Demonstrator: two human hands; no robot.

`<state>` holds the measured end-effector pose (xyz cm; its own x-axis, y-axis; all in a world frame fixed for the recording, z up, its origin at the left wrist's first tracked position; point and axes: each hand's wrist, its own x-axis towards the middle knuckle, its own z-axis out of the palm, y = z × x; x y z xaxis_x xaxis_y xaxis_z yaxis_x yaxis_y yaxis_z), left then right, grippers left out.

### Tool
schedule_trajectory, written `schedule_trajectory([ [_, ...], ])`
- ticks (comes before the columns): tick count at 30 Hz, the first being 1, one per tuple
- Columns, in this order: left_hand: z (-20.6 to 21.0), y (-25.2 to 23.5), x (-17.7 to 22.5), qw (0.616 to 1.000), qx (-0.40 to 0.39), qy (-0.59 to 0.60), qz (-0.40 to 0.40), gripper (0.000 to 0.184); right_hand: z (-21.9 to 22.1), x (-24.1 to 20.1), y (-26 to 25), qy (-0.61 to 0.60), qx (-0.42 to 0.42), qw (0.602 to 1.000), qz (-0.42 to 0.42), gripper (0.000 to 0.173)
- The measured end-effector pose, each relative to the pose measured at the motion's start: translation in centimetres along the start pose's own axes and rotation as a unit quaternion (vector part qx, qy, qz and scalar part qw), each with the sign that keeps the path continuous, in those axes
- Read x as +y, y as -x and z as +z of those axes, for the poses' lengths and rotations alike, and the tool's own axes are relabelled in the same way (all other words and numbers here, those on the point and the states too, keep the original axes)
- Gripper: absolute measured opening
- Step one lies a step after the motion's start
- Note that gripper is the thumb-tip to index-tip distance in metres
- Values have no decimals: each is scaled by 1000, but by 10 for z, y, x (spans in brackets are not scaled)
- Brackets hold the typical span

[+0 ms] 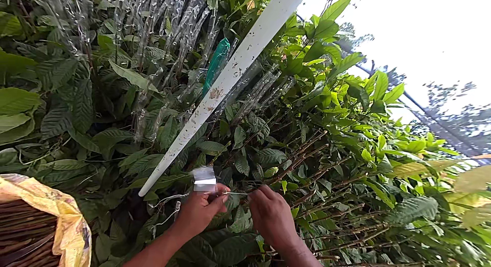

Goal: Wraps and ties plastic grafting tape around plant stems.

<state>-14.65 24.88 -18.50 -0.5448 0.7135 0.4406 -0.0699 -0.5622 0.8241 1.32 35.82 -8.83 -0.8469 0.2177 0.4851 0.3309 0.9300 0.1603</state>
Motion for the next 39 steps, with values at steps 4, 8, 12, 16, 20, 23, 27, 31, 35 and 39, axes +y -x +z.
schedule_trajectory([
  [4, -7, -7, 5, 998, 48, -36, 4, 15, -31, -47, 24, -274, -237, 932, -24, 13],
  [8, -10, -4, 6, 992, -22, -123, 10, 36, -49, -67, 22, -286, -233, 924, -97, 26],
  [12, -23, 1, 13, 976, -17, -211, 48, 77, -57, -50, 13, -302, -143, 942, -22, 25],
  [16, -24, 8, 23, 997, -33, -68, -7, 38, -37, -34, 8, -368, -80, 925, 43, 18],
  [20, -24, 14, 22, 988, -156, 11, -21, 28, -23, -41, 7, -416, -22, 907, 67, 17],
  [23, -20, 17, 22, 975, -221, 16, -24, 22, -9, -46, 4, -428, 6, 902, 52, 27],
  [27, -16, 18, 21, 960, -278, 3, -28, 16, 4, -49, -1, -441, 6, 893, 87, 16],
  [31, -16, 14, -2, 939, -189, 285, -16, 21, 8, -51, 0, -687, 28, 698, 199, 13],
  [35, -21, 0, 15, 920, 125, 329, -170, 30, -14, -39, -3, -798, 129, 496, 317, 22],
  [39, -33, -17, -10, 974, 206, 29, -93, 34, -27, -25, -7, -741, 182, 500, 411, 30],
])
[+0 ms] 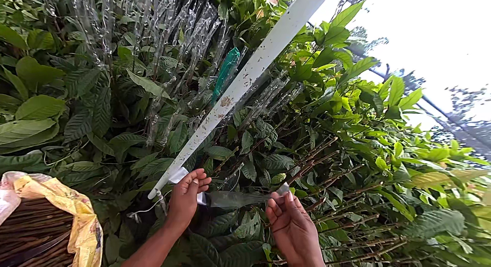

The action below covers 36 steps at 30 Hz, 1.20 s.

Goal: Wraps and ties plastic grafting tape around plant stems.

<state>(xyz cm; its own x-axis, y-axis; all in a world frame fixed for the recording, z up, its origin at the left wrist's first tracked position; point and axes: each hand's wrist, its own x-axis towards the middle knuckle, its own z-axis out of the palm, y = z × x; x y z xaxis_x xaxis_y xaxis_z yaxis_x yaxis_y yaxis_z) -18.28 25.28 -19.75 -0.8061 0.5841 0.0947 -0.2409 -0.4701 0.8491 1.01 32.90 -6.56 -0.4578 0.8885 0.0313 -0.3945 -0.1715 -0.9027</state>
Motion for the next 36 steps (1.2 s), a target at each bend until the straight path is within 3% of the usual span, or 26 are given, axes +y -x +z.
schedule_trajectory([
  [4, 13, -26, -10, 943, -76, -317, 59, 50, 2, 4, -3, 20, 25, 999, 40, 50],
  [6, 21, -34, -12, 918, -116, -376, 41, 55, 0, 9, -2, 21, -11, 999, 31, 33],
  [7, 22, -35, -14, 914, -125, -384, 36, 53, -1, 12, -1, 25, -22, 999, 21, 21],
  [10, 17, -29, -23, 918, -92, -379, 70, 38, 4, 17, 0, 56, -13, 998, 19, 18],
  [13, -3, -20, -38, 913, -43, -373, 159, 34, 6, 17, -1, 63, -29, 996, 53, 16],
  [18, -35, -9, -59, 858, -33, -381, 343, 30, 6, 24, -5, 34, -63, 996, 59, 22],
  [23, -31, 5, -55, 901, -121, -308, 280, 21, 10, 40, -14, 44, -7, 996, 76, 17],
  [27, -27, 9, -57, 907, -143, -297, 263, 20, 6, 62, -24, 164, -56, 983, 62, 16],
  [29, -25, 9, -56, 904, -149, -305, 261, 20, 1, 73, -31, 303, -102, 947, 34, 15],
  [33, -25, 5, -54, 902, -195, -304, 234, 20, -4, 89, -42, 553, -176, 813, -48, 18],
  [36, -28, 2, -52, 933, -270, -211, 110, 28, -12, 95, -46, 598, -232, 750, -161, 17],
])
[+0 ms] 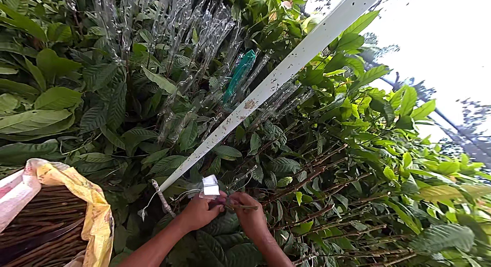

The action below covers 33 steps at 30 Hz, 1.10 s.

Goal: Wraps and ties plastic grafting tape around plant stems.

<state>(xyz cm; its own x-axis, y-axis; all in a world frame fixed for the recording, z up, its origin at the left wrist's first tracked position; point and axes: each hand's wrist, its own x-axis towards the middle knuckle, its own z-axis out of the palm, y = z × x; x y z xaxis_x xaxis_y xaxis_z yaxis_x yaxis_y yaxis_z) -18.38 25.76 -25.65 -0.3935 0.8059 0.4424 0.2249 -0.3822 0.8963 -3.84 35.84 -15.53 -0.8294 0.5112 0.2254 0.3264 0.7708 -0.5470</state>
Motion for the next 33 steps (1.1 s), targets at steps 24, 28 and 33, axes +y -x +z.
schedule_trajectory([
  [24, 24, 6, 17, 976, -168, -80, -111, 30, -43, -82, 27, 10, -301, 952, 44, 33],
  [28, 18, 10, 17, 966, -198, -131, -102, 28, -83, -57, -9, 248, -157, 955, 46, 60],
  [33, 14, 9, 4, 992, -82, -100, -10, 21, -80, -42, 31, 115, 58, 992, -11, 41],
])
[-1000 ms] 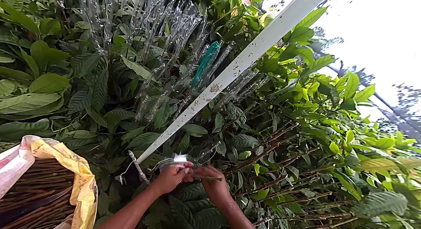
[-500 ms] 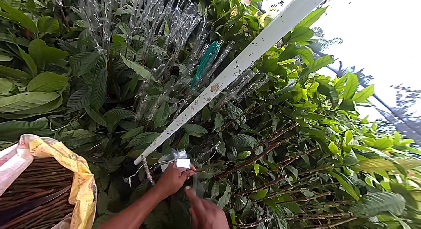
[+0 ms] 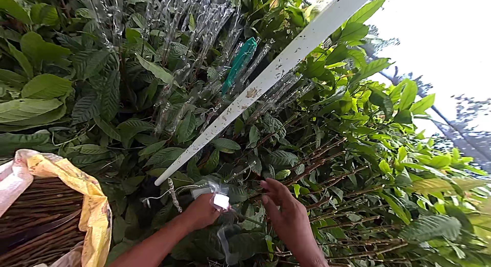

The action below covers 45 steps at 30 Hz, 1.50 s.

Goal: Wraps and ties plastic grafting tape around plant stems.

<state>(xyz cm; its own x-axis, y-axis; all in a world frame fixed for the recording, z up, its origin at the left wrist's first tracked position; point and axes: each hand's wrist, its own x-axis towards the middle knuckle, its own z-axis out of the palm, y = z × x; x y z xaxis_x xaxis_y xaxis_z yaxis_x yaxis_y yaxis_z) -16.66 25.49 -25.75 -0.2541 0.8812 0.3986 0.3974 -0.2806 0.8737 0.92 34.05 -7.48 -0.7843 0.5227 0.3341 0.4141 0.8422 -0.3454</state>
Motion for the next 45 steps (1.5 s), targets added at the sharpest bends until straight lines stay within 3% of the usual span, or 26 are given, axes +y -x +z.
schedule_trajectory([
  [3, -5, -6, -6, 998, 59, 3, 39, 20, 9, 0, 24, -170, 3, 973, 156, 27],
  [5, -8, -12, -10, 994, 91, 4, 62, 19, 22, -2, 34, -251, -63, 927, 270, 22],
  [7, -9, -16, -14, 991, 116, 10, 72, 18, 42, -4, 40, -244, -152, 904, 315, 30],
  [9, -7, -18, -16, 989, 129, 13, 75, 18, 66, -5, 41, -166, -182, 919, 308, 50],
  [11, -3, -19, -13, 989, 134, 16, 66, 18, 89, -6, 34, -86, -149, 940, 294, 72],
  [13, 0, -21, -10, 989, 136, 20, 57, 18, 111, -6, 24, -50, -109, 947, 299, 79],
  [18, -1, -26, -5, 990, 124, 48, 46, 15, 137, -2, 12, -67, -54, 932, 352, 64],
  [28, 1, -29, 32, 986, 74, 68, -135, 16, 163, -15, 35, -159, 27, 915, 370, 73],
  [32, 1, -30, 41, 981, 43, 64, -178, 17, 165, -10, 26, -217, 37, 871, 439, 61],
  [37, -1, -29, 30, 982, 97, 77, -143, 16, 139, 2, 36, -337, 21, 815, 471, 46],
  [42, -2, -29, 18, 989, 126, 24, -74, 17, 103, 24, 52, -316, -64, 834, 447, 17],
  [44, -3, -29, 17, 990, 124, 12, -64, 17, 93, 26, 58, -251, -88, 873, 409, 14],
  [45, -3, -29, 17, 990, 125, 13, -64, 17, 90, 25, 63, -186, -96, 910, 357, 14],
])
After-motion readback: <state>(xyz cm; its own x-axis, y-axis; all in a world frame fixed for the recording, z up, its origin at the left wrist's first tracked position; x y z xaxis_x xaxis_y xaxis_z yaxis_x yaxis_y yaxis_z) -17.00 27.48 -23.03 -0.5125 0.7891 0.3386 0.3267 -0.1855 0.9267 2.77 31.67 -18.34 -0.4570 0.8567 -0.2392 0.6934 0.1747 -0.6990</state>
